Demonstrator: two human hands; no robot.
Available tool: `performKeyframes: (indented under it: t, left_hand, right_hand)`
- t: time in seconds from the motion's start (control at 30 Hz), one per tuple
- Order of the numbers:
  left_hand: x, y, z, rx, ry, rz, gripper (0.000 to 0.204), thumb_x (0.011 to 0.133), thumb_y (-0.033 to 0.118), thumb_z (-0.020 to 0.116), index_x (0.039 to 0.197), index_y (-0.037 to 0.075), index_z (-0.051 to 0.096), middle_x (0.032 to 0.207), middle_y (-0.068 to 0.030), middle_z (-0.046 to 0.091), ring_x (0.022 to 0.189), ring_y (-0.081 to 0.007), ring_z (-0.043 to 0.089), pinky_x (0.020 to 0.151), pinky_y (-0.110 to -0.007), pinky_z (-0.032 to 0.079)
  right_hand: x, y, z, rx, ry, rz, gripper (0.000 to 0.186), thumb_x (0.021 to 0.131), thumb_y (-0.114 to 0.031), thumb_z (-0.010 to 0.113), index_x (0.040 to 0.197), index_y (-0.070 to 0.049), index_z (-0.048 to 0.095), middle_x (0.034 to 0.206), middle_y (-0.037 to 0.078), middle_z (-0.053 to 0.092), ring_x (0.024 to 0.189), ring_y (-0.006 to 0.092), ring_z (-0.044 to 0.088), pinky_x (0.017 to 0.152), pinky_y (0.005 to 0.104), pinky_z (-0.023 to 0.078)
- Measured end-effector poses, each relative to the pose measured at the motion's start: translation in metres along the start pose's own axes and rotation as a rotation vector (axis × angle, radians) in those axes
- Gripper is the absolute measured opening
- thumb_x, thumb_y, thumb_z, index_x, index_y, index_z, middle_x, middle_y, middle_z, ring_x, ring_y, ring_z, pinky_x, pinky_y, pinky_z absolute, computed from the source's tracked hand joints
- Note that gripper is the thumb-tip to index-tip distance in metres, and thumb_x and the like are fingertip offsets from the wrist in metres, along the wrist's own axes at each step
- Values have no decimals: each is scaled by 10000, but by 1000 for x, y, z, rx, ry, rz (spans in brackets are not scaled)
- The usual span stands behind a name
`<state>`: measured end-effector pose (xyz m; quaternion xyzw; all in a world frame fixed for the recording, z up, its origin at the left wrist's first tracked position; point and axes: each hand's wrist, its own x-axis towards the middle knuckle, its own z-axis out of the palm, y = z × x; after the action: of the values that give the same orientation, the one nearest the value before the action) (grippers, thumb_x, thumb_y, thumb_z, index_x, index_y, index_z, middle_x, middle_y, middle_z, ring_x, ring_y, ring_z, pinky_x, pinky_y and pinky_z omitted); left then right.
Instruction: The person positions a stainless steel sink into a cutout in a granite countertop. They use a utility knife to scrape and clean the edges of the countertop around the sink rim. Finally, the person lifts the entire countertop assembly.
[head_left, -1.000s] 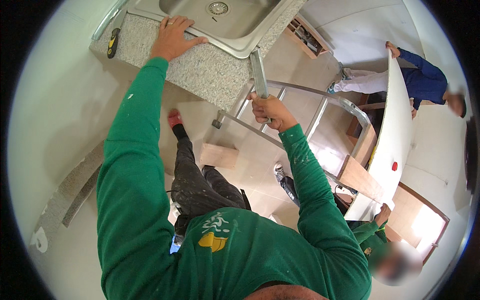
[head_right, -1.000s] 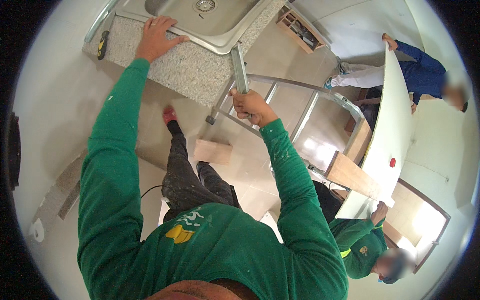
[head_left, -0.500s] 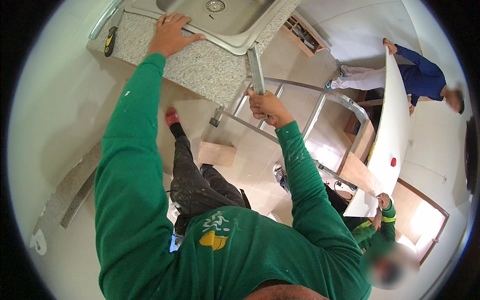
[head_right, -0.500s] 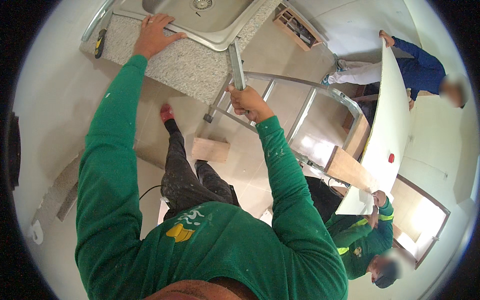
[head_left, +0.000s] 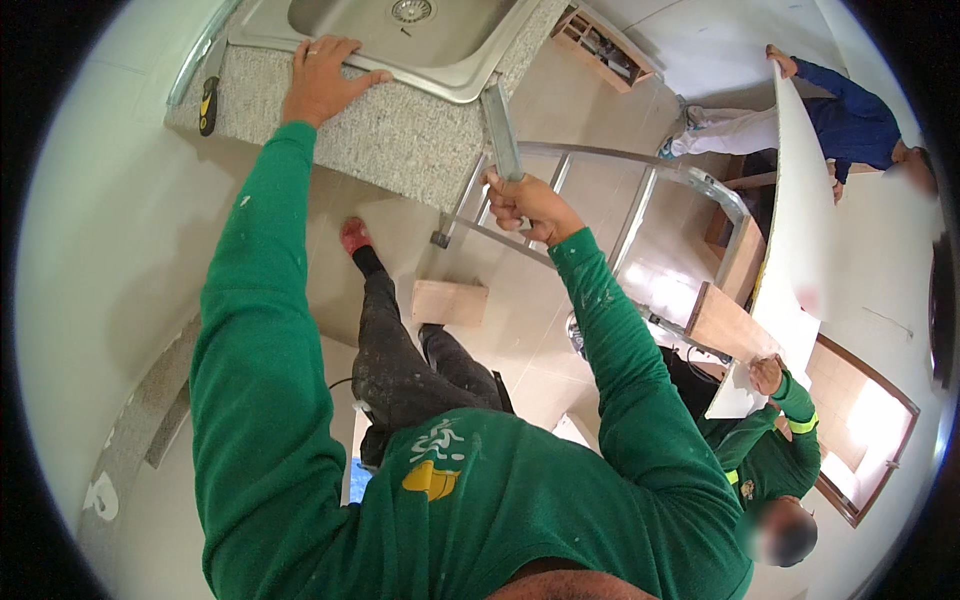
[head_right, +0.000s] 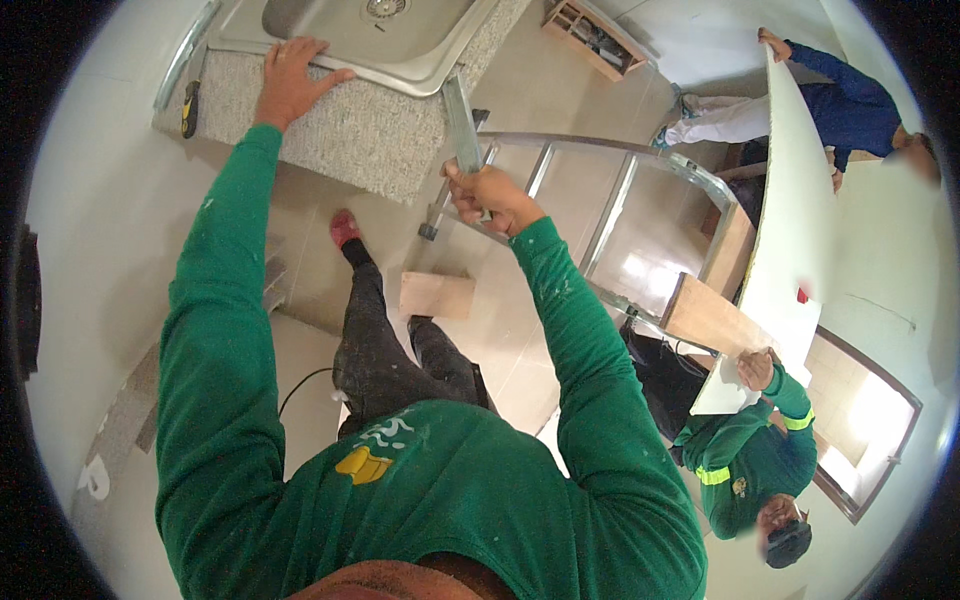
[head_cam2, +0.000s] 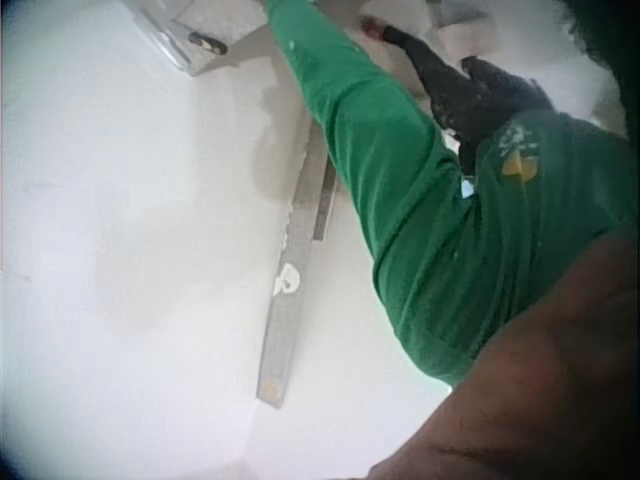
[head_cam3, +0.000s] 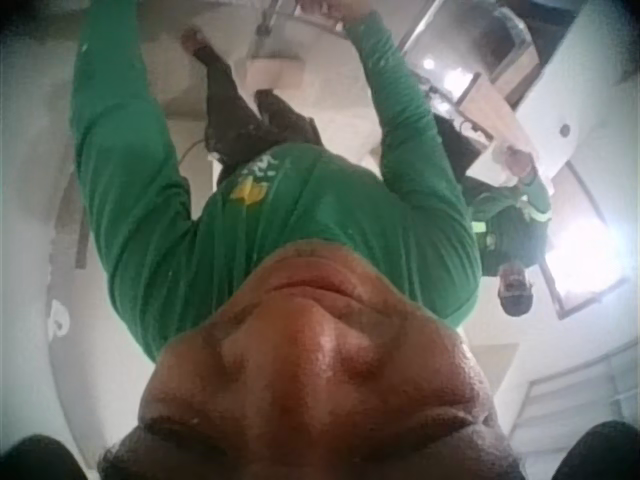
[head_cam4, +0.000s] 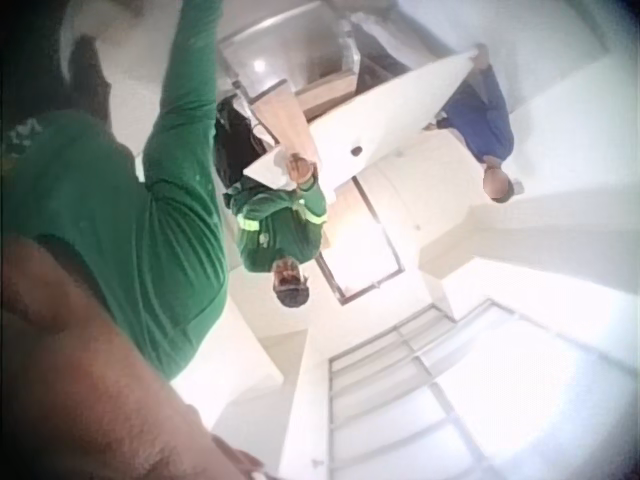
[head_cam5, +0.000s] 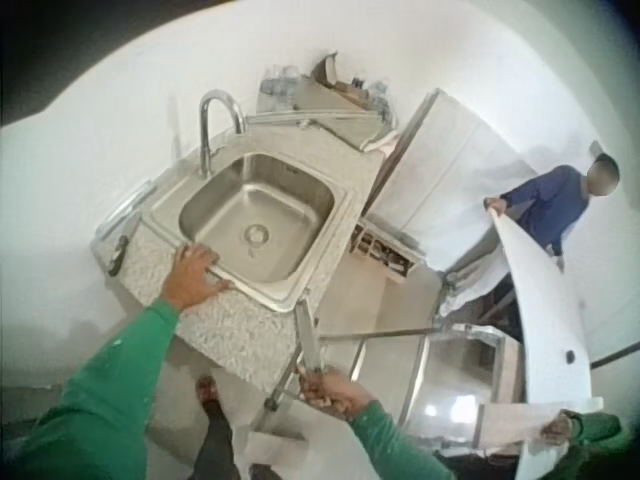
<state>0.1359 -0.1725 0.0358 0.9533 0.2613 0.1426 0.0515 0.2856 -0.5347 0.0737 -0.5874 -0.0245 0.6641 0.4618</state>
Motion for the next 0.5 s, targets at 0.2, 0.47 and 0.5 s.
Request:
performKeyframes:
  t: [0.2,0.47,0.5]
  left_hand:
    - [1,-11,-3,52,-9,50,685,888,575,731,1350,73,676,1416,-149,627,1399,-326,513,1245,-531,261]
    - [16,-25,24,37,21,118,761,855,658,777,1342,78,699,1432,-148,649,1390,-325,540,1229,-513,276]
    - [18,-31,27,-3,56,146,717,862,612,796,1317,64,714,1395,-165,670,1353,-343,567,1212,-516,302]
  right_hand:
    - [6,7,16,-296,302,-107,209,1032,-269,641,1041,-61,619,696,-33,455,563,94,411,458,293,330]
    - [-23,60,14,-843,818,-302,296,918,-190,664,1160,-23,626,915,282,735,882,506,712,784,613,562]
    - [-27,68,10,-801,816,-291,311,919,-195,668,1172,-22,616,921,288,732,890,505,711,792,616,557]
